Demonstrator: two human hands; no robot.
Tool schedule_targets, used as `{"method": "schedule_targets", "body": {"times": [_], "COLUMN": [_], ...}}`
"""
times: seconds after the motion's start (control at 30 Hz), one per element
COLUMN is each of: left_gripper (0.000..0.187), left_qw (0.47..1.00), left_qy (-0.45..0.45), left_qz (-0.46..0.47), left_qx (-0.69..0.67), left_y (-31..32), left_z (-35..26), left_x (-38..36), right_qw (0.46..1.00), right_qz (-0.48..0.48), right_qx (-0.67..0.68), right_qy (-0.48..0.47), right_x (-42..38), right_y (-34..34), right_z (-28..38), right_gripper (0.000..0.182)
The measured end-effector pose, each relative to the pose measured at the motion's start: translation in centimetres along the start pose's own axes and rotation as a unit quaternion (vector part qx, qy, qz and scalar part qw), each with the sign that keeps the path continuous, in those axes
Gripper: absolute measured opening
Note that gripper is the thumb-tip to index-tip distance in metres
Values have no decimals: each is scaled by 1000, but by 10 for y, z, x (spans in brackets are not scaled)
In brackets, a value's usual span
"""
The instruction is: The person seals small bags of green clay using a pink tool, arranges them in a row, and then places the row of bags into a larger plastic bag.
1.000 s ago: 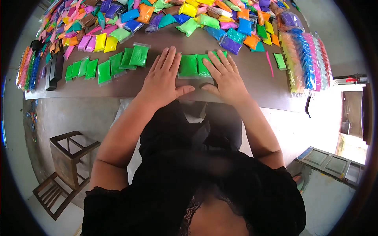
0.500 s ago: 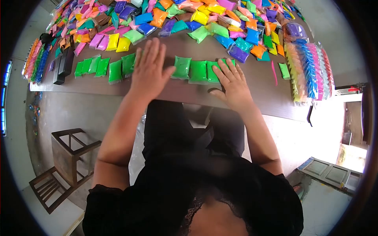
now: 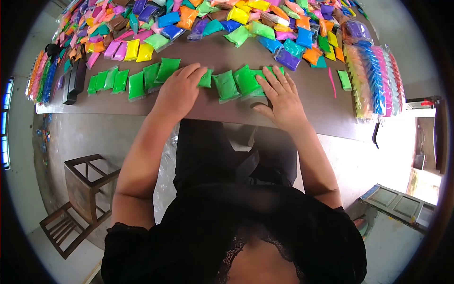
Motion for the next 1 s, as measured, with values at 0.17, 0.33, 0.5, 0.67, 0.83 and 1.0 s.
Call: {"method": "schedule_targets", "body": {"times": [0.17,0.33,0.5,0.67,0.83,1.0], "left_gripper": [51,57,60,71,91,88], "left_qw": [960,822,976,995,999,995], "left_qy": [-120,-118,-165,-15,28,50], "left_qz": [32,270,128,-91,-21,-3], "left_qx": [-252,-487,-55,-30,37,89], "left_y": [-47,-41,-47,-5,20,19], "left_z": [-3,12,2,-27,-35,-31], "left_x": [10,16,12,-16,-28,-24], "right_qw": [1000,1000,1000,1000,1000,1000], "right_qz": [-2,-7,-10,-1,5,-2], "right_qx": [9,5,14,1,-1,-18], "right_qy": [5,2,4,3,10,5], "right_x": [-1,-1,0,1,-3,-3], "right_y": [-1,-1,-1,-2,1,1], "right_z": [-1,-1,-1,0,0,0], "right_gripper": [76,75,75,75,75,76]}}
Point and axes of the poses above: each hand's wrist, its own x-axis towards the middle knuckle, its own y-axis out of the palm, z = x × y, the point moved 4 cm from there along x, towards the middle knuckle, and after that the axes turned 8 degrees about -y, right-handed, at the moved point
